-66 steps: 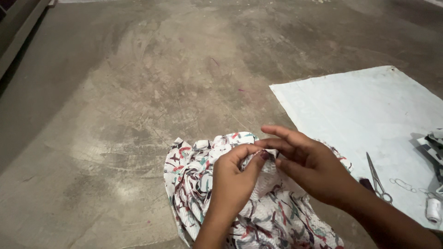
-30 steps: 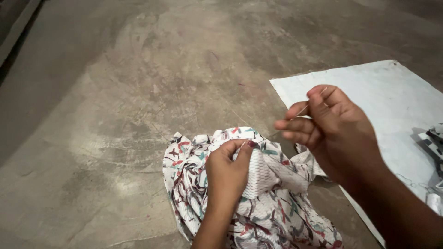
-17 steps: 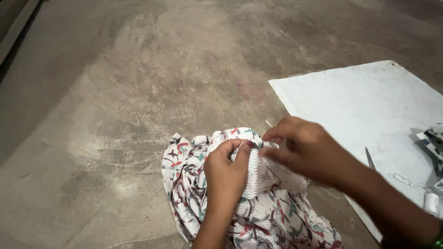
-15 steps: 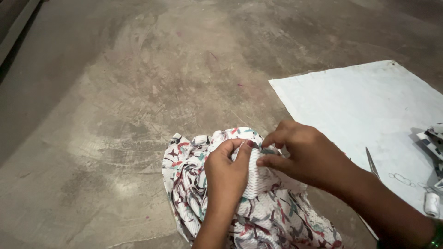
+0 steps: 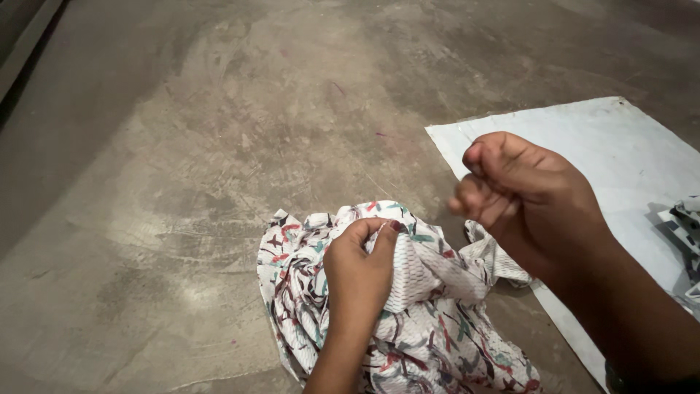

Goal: The person sits on the floor hand-sewing the edge of a white garment with a needle and thread, repeatedly pushing the needle through the fabric and pulling it taut. They then pick up scissors to trim the thread and hold the sewn edge open with both hands.

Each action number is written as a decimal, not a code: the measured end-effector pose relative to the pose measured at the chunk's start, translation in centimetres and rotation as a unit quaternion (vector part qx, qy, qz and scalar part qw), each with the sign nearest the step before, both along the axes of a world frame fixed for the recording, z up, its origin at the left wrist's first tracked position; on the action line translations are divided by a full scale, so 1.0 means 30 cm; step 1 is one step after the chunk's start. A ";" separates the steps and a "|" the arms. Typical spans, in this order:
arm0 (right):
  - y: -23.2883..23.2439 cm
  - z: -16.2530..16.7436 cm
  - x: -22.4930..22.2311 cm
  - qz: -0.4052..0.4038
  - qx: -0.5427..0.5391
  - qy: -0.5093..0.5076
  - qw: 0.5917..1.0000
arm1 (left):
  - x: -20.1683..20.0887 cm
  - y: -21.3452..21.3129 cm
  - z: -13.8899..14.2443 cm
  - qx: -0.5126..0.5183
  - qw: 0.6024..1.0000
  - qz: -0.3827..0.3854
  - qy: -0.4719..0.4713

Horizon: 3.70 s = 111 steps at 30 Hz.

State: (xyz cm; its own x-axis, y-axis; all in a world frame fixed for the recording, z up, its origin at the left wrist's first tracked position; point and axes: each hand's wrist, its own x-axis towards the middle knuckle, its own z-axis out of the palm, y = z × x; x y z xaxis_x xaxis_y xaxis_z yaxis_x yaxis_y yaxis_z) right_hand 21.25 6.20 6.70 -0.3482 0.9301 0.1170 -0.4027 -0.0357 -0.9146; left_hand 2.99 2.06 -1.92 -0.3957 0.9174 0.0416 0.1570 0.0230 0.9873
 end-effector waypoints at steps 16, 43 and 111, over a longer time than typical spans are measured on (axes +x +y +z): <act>-0.041 -0.012 -0.073 -0.014 0.208 -0.595 0.776 | 0.019 -0.010 0.021 -0.015 1.000 0.010 0.015; -0.062 -0.084 0.050 -0.198 0.143 -0.280 0.928 | 0.008 -0.006 -0.022 0.086 0.995 -0.025 -0.034; -0.192 -0.216 -0.077 -0.202 0.036 -0.403 0.892 | 0.082 -0.082 -0.011 0.256 0.966 -0.001 0.024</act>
